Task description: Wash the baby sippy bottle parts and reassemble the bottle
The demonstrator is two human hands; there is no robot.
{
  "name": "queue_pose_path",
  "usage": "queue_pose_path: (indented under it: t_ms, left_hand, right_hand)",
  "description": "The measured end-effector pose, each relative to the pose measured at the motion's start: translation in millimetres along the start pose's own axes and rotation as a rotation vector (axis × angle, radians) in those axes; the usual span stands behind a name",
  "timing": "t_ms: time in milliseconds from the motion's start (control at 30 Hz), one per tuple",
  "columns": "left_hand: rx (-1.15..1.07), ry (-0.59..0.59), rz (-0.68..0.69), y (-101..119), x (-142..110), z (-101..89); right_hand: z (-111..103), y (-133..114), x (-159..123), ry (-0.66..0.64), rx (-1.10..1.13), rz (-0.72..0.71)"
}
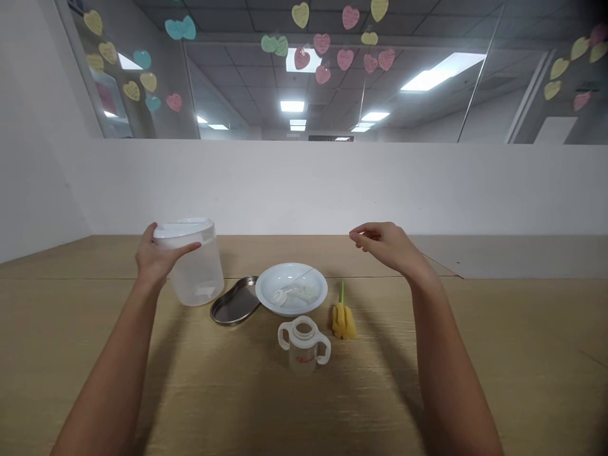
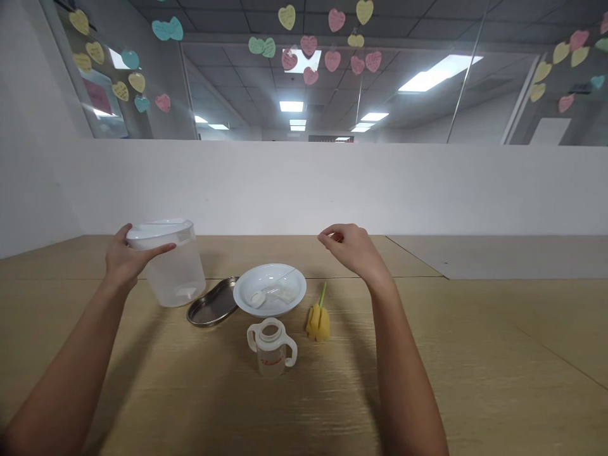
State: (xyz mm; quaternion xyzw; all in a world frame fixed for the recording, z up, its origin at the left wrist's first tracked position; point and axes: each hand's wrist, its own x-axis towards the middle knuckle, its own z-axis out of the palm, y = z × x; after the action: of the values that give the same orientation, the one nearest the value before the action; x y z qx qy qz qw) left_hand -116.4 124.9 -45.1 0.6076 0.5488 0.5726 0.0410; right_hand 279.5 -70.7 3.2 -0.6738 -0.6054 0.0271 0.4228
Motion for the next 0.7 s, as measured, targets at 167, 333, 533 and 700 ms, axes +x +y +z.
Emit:
queue_pose_path:
  t_ms: [167, 333, 533, 700]
  left_hand:
    - [-0.006, -0.032, 0.021, 1.3, -3.4, 3.0]
    - [0.002, -0.04, 0.015, 0.7, -3.6, 4.7]
    - [0.004, -0.056, 0.008, -3.9, -1.7, 9.8]
    - [-0.004, -0.062, -0.013, -0.8, -4.1, 9.7]
  right_hand:
    - [0.0, 1.3, 0.3, -0.004, 0.006, -0.008]
    - [-0.1, 1.5, 0.4, -0.001, 0.012, -0.015]
    - [0.6, 2.9, 2.1, -0.017, 0.013, -0.003]
    - [1.5, 4.7, 4.3, -0.039, 0.02, 0.02]
